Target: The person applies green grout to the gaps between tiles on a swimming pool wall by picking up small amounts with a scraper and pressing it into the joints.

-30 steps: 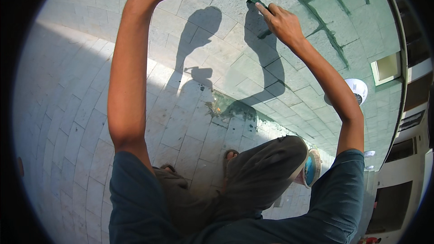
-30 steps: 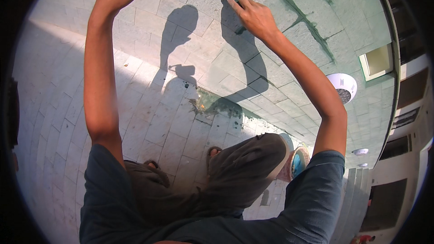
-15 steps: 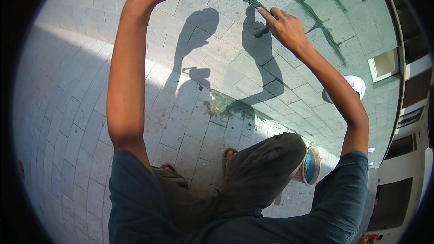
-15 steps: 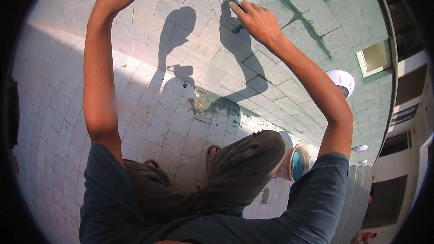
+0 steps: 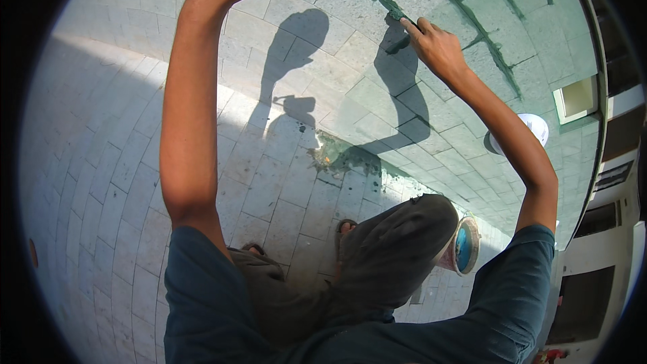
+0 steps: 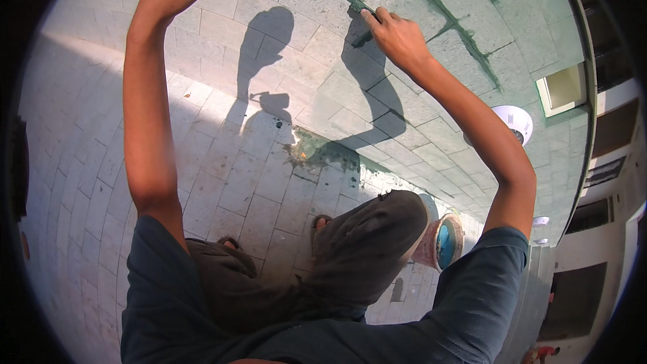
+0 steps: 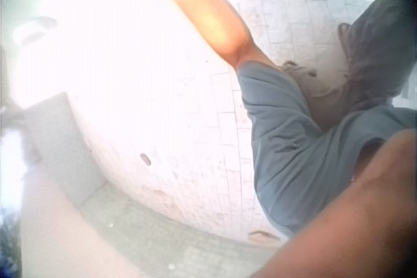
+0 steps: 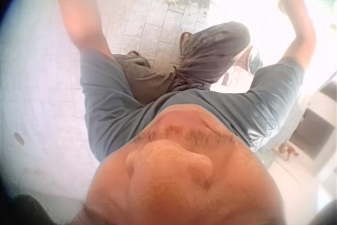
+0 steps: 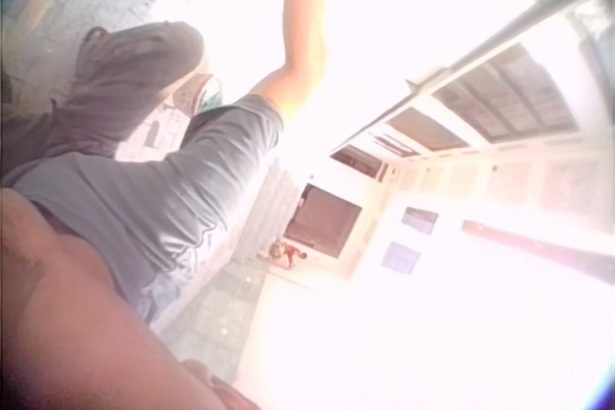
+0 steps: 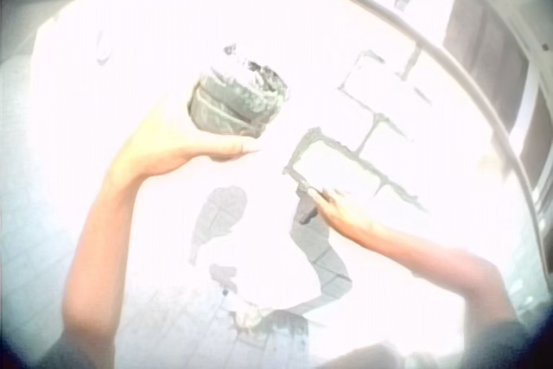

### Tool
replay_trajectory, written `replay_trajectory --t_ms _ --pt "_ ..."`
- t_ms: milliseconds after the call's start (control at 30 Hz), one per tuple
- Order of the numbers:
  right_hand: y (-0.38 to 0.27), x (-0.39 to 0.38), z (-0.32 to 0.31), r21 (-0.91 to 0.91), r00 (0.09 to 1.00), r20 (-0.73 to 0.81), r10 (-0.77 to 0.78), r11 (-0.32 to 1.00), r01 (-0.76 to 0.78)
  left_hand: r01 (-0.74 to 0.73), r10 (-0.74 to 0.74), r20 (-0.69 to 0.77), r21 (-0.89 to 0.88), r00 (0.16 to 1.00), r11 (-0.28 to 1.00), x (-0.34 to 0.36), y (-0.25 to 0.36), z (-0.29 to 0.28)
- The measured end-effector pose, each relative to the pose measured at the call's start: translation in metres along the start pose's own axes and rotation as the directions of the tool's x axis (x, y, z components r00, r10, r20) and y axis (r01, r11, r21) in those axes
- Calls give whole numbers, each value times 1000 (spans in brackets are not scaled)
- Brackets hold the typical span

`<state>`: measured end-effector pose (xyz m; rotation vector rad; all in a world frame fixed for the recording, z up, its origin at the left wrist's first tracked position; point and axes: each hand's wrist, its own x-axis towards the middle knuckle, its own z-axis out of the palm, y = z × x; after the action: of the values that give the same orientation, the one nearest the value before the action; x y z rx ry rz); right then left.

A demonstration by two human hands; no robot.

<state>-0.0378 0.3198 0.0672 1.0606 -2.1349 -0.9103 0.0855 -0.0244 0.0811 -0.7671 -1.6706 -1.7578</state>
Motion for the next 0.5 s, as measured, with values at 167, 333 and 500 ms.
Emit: replay_trajectory --t_ms 167,333,500 --pt "-5 3 -16 31 999 -29 23 999 -22 -49 47 -29 -70 998 996 -2 -7 3" --pt "-3 18 -7 -5 991 -129 -40 999 40 4 -2 26 -54 1000 999 1 -3 3" --pt "-1 10 8 -57 999 -47 -17 998 15 -15 17 60 -28 998 999 3 -4 2"
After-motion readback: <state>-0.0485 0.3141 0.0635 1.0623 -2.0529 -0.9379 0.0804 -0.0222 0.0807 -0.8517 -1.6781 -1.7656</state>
